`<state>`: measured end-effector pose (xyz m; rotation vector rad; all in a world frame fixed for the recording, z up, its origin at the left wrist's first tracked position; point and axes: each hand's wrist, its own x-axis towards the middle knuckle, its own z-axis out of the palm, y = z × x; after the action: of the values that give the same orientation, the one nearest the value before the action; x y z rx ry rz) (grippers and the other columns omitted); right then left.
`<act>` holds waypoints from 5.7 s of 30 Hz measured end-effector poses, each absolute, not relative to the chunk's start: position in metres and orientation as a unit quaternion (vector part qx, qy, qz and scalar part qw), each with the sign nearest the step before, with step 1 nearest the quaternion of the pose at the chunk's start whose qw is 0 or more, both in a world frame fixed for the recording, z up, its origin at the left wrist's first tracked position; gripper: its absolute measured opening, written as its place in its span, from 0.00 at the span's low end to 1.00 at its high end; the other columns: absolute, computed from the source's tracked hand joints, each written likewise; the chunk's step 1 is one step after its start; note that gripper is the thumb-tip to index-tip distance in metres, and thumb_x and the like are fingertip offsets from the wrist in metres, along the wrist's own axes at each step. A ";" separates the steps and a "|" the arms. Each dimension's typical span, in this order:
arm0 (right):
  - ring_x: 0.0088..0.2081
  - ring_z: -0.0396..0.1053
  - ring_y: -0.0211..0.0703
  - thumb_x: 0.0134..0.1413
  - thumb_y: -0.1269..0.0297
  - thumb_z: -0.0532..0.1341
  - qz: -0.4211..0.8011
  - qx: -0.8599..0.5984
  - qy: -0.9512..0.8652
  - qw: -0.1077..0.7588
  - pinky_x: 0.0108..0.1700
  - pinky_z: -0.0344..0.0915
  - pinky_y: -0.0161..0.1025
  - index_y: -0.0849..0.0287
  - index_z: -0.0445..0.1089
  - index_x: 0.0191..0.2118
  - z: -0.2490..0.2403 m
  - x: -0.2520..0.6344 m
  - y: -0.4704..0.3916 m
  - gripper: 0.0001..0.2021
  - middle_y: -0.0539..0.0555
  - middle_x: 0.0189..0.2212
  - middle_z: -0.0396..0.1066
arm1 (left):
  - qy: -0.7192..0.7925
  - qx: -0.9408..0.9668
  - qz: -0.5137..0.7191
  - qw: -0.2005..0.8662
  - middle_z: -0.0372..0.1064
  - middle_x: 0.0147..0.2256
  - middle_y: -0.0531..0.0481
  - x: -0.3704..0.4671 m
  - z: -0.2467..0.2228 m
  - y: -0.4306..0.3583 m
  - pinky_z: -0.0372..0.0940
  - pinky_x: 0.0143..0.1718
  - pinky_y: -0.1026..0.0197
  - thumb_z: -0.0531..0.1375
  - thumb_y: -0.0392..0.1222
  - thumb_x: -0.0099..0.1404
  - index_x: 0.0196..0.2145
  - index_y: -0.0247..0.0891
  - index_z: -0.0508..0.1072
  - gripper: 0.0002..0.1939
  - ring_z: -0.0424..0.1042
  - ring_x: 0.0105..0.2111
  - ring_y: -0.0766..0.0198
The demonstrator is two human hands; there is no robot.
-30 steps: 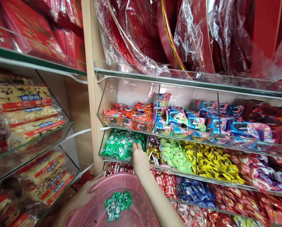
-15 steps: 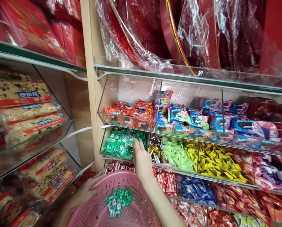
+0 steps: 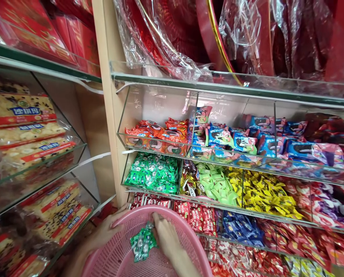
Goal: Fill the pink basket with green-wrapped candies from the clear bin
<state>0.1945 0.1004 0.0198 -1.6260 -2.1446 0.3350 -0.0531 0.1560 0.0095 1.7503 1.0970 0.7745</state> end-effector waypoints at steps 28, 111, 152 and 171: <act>0.40 0.61 0.52 0.56 0.76 0.54 -0.236 -0.671 -0.702 0.030 0.41 0.47 0.46 0.64 0.73 0.34 0.174 0.192 0.145 0.10 0.62 0.32 0.72 | 0.457 0.709 0.302 0.445 0.47 0.63 0.50 -0.055 0.008 0.156 0.38 0.64 0.50 0.56 0.31 0.54 0.56 0.41 0.64 0.30 0.45 0.64 0.55; 0.34 0.65 0.42 0.63 0.62 0.46 -0.056 -0.627 -0.658 0.414 0.36 0.56 0.35 0.59 0.66 0.34 0.149 0.194 0.140 0.14 0.55 0.31 0.68 | 0.457 0.705 0.298 0.453 0.48 0.63 0.51 -0.054 0.009 0.152 0.38 0.64 0.50 0.57 0.32 0.55 0.55 0.45 0.66 0.29 0.43 0.64 0.55; 0.20 0.66 0.36 0.56 0.62 0.50 0.489 -0.594 -0.501 0.397 0.19 0.56 0.31 0.56 0.57 0.28 -0.026 0.176 0.138 0.07 0.48 0.21 0.67 | 0.493 0.795 0.261 0.238 0.61 0.58 0.47 -0.061 0.017 0.148 0.55 0.59 0.53 0.52 0.36 0.60 0.55 0.40 0.65 0.25 0.60 0.58 0.56; 0.22 0.62 0.36 0.58 0.61 0.51 0.129 -0.594 -0.683 0.404 0.26 0.51 0.32 0.57 0.67 0.29 0.118 0.176 0.118 0.11 0.49 0.21 0.68 | 0.492 0.784 0.281 0.253 0.64 0.56 0.45 -0.061 0.021 0.147 0.57 0.58 0.49 0.55 0.36 0.58 0.54 0.41 0.68 0.24 0.63 0.56 0.52</act>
<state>0.1762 0.1185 0.1183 -1.5005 -1.7253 0.3250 -0.0614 0.1470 0.0211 2.1318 1.3359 0.7634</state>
